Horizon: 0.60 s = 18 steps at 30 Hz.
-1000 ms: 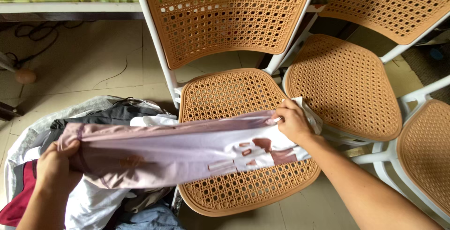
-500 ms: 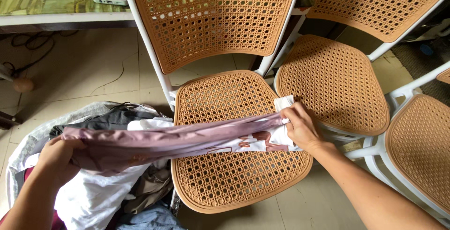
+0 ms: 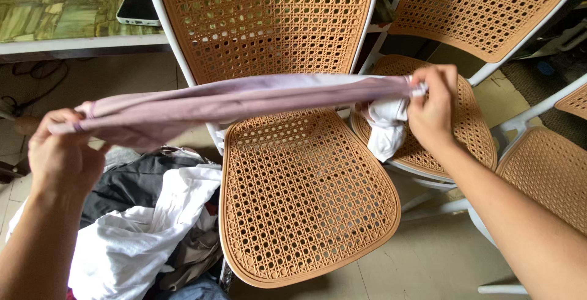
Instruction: The person folds a light purple t-shirt and a white graphic t-shirt by hand on a wicker chair. Each shirt is smoothed, folded into a compact rectangle, and placed on the chair. The person then reaches for another item from a laundry basket.
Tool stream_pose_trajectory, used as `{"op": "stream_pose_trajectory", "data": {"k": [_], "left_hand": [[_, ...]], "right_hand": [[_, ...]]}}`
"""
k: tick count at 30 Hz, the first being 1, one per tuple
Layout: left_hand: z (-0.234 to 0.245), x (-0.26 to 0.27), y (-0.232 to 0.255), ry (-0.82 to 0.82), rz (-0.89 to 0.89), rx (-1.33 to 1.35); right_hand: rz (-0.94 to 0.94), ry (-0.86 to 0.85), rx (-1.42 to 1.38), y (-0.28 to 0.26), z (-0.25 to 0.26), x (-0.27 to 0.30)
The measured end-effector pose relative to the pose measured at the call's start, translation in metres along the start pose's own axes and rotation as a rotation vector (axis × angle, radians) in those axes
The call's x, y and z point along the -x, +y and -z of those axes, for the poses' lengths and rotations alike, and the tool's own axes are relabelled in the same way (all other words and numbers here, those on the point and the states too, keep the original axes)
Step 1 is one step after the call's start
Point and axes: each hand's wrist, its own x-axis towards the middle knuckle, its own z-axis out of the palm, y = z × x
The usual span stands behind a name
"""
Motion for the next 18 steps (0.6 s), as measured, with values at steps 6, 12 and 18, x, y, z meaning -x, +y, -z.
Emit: {"op": "stream_pose_trajectory", "data": {"k": [6,12,18], "left_hand": [[0.080,0.026,-0.076,-0.189,0.391,-0.815],[0.131,0.062,-0.142,0.243,0.767,-0.591],[0.098,0.056,-0.121,0.441,0.784,-0.482]], "right_hand": [[-0.249,-0.510,0.010,0.019,-0.008,0.125],[-0.271,-0.948,-0.028,0.014,-0.022,0.210],[-0.531,-0.959,-0.012,0.020,-0.013,0.181]]}}
